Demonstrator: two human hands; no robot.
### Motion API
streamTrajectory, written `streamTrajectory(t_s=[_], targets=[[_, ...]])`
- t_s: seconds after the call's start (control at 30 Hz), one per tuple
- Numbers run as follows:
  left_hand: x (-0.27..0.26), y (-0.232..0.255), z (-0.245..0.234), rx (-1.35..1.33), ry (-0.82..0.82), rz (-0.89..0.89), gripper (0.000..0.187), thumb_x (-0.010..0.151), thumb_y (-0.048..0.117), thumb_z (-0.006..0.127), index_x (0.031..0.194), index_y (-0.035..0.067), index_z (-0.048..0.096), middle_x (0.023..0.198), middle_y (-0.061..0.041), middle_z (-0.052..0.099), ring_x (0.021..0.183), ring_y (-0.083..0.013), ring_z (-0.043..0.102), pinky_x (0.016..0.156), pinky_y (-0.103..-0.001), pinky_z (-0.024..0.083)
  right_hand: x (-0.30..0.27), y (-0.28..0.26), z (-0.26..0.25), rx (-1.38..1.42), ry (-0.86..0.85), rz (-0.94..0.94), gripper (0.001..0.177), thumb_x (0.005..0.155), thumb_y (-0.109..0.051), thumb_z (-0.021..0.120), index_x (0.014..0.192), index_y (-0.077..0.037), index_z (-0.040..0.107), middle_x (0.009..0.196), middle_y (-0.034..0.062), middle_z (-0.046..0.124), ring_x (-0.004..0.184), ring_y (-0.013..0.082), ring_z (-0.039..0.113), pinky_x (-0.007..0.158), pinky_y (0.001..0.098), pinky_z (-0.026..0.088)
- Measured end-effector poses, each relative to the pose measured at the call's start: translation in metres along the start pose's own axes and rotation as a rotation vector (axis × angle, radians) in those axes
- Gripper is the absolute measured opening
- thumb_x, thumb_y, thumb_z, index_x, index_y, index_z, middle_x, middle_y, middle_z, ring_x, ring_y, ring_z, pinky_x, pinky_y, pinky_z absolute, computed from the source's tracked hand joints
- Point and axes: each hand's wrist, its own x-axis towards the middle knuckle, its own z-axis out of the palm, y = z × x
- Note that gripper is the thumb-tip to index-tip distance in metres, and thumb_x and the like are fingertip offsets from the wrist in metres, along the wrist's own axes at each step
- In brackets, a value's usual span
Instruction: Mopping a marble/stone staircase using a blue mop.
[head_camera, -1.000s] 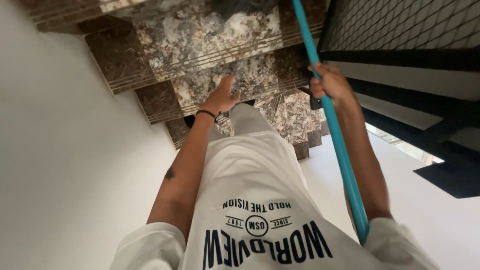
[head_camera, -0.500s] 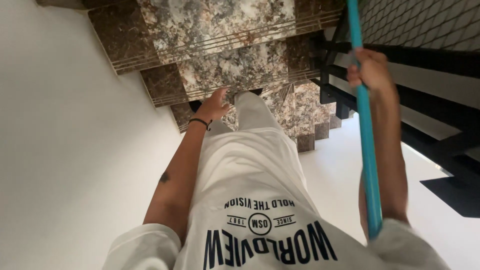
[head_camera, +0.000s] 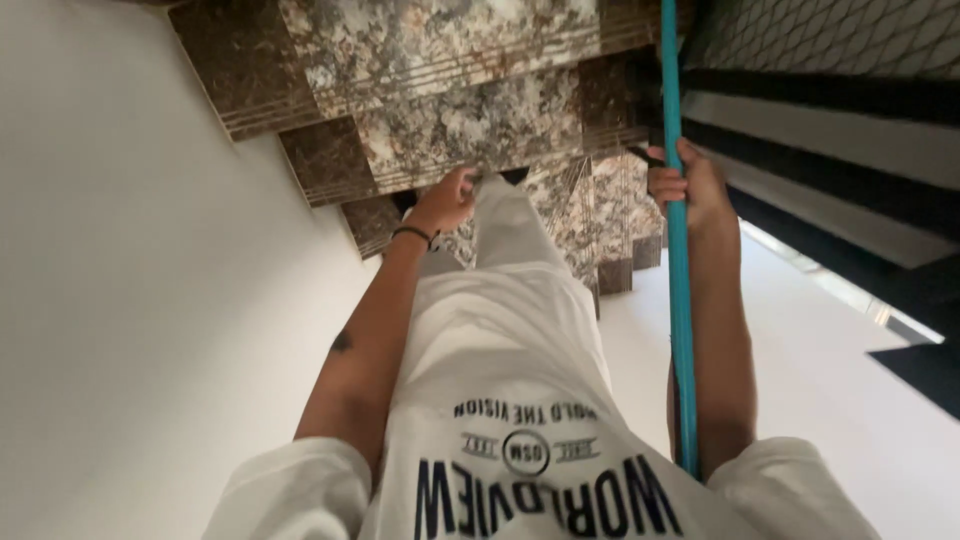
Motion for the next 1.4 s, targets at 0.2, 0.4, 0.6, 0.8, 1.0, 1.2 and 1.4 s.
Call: streamTrajectory(t_s=[0.2,0.4,0.6,0.8,1.0,1.2,1.4], targets=[[0.014,-0.052,0.005,-0.052,-0.049,0.127,0.064,0.1,0.023,0.058,0.157,0.01,0.032,0.133,-0.014,0.066,0.103,-0.0275,0.071,0.086,-0.045,0.058,-0.006,0.094,0.03,0.17,-0.022,0.09,0.033,0.114,-0.043,0.046,0.108,-0.011,0.049,0.062,-0.0059,0.038,0.044,0.0004,0.032,0.032,0.0157,0.023],[0.004,-0.135,-0.024,-0.08,0.005,0.212,0.058,0.105,0.026,0.057,0.155,0.011,0.034,0.136,-0.013,0.059,0.114,-0.0263,0.061,0.091,-0.045,0.053,0.005,0.194,0.165,-0.043,-0.136,0.243,0.031,0.11,-0.042,0.044,0.106,-0.011,0.044,0.06,-0.0045,0.036,0.041,0.0041,0.027,0.033,0.0215,0.021],[-0.009,-0.26,-0.061,-0.135,0.24,0.34,0.051,0.105,0.021,0.057,0.15,0.008,0.038,0.126,-0.014,0.058,0.112,-0.0269,0.06,0.093,-0.043,0.053,0.028,0.316,0.327,-0.494,-0.234,0.321,0.027,0.105,-0.042,0.04,0.114,-0.019,0.051,0.058,-0.0037,0.032,0.041,0.0079,0.026,0.035,0.026,0.025],[-0.038,-0.325,-0.079,-0.16,0.392,0.093,0.037,0.095,0.008,0.061,0.128,0.003,0.045,0.117,-0.02,0.052,0.098,-0.0304,0.057,0.092,-0.04,0.052,0.026,0.367,0.336,-0.542,-0.17,0.341,0.036,0.107,-0.041,0.047,0.096,-0.007,0.051,0.061,0.0004,0.043,0.042,0.0096,0.033,0.035,0.0277,0.028],[0.05,-0.327,-0.036,-0.035,0.369,0.535,0.033,0.092,0.009,0.068,0.121,0.007,0.053,0.119,-0.016,0.061,0.107,-0.0277,0.063,0.093,-0.04,0.056,-0.005,0.322,0.238,-0.158,-0.106,0.136,0.026,0.11,-0.035,0.047,0.099,-0.012,0.049,0.063,-0.0053,0.04,0.044,0.0049,0.032,0.035,0.021,0.026],[-0.005,-0.233,-0.062,-0.198,0.101,0.422,0.042,0.102,0.019,0.062,0.137,0.007,0.043,0.127,-0.013,0.059,0.109,-0.0253,0.067,0.092,-0.041,0.056,-0.041,0.276,0.188,0.141,0.131,-0.042,0.031,0.115,-0.036,0.044,0.101,-0.009,0.049,0.062,-0.0082,0.034,0.045,0.0016,0.029,0.032,0.0165,0.022],[-0.035,-0.272,-0.084,-0.346,0.083,0.407,0.044,0.107,0.03,0.052,0.142,0.009,0.038,0.128,-0.012,0.059,0.109,-0.0257,0.069,0.086,-0.043,0.058,-0.029,0.306,0.249,-0.103,0.05,0.041,0.037,0.115,-0.039,0.03,0.099,-0.01,0.047,0.061,-0.0101,0.028,0.044,0.0022,0.025,0.032,0.0189,0.02]])
